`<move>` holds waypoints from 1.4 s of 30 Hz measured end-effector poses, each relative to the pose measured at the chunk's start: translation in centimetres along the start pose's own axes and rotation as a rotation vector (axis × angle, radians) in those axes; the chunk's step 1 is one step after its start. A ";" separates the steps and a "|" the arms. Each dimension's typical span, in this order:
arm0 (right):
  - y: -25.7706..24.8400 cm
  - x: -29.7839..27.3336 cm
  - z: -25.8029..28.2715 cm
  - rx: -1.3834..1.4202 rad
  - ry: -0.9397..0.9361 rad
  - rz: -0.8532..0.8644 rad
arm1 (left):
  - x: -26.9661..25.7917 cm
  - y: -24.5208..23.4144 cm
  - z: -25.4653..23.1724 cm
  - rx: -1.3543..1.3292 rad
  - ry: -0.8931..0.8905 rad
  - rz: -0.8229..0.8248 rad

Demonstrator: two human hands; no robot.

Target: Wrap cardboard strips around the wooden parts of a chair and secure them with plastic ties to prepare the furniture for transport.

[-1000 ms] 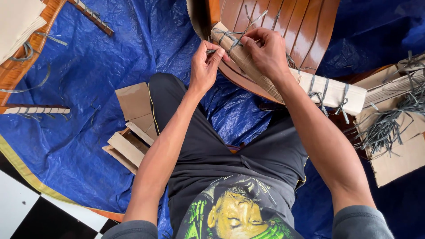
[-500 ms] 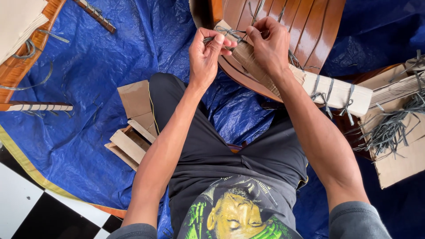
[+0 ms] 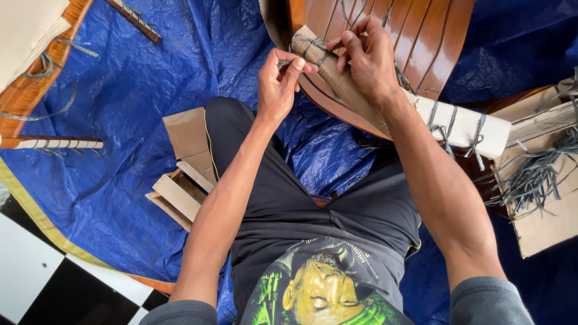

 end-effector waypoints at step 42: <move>0.7 -1.6 4.0 -0.699 -0.518 0.192 | 3.2 2.9 -4.8 0.693 0.244 -0.042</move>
Point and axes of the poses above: each hand's wrist, its own x-axis towards the middle knuckle, its own y-axis out of the palm, z = x × y, the point moved 1 cm from there along x, towards the middle knuckle, and after that the axes turned 15 degrees about -y, right-handed, at the moved point
